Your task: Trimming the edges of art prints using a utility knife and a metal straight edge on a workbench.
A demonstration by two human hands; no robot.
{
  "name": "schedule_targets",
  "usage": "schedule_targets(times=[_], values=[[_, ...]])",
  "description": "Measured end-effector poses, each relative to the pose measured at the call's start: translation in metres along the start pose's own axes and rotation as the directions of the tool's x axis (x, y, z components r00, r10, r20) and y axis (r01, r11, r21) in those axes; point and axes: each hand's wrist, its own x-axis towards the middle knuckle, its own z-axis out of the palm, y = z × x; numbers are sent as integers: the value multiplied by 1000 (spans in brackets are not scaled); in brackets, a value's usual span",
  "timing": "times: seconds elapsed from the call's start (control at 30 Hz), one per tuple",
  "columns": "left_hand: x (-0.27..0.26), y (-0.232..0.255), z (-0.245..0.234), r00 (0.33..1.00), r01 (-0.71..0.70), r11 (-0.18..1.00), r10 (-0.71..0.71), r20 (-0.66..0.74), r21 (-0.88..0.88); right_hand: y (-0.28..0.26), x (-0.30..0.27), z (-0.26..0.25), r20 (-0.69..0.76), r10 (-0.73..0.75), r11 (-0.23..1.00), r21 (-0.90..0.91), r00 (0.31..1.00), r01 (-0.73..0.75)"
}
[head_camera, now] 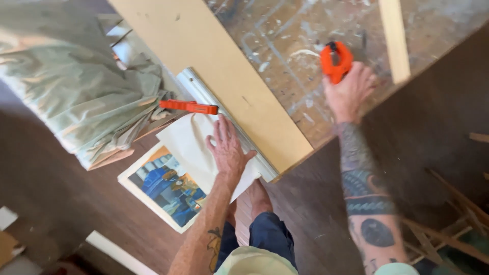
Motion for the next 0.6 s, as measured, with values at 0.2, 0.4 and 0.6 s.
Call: schedule_targets(times=[0.2,0.4,0.6], values=[[3,2,-2,999,-3,1000,1,50,28,-44,-23,-33,7,-13,1000,-1,1000,13],[5,-4,19,999,-33,999,34,-40,29,-132,-185,7,221,-306,838,524,926,152],[12,-20,60,929,-93,994,108,-355,59,-151,-212,46,458,99,878,378,883,-294]])
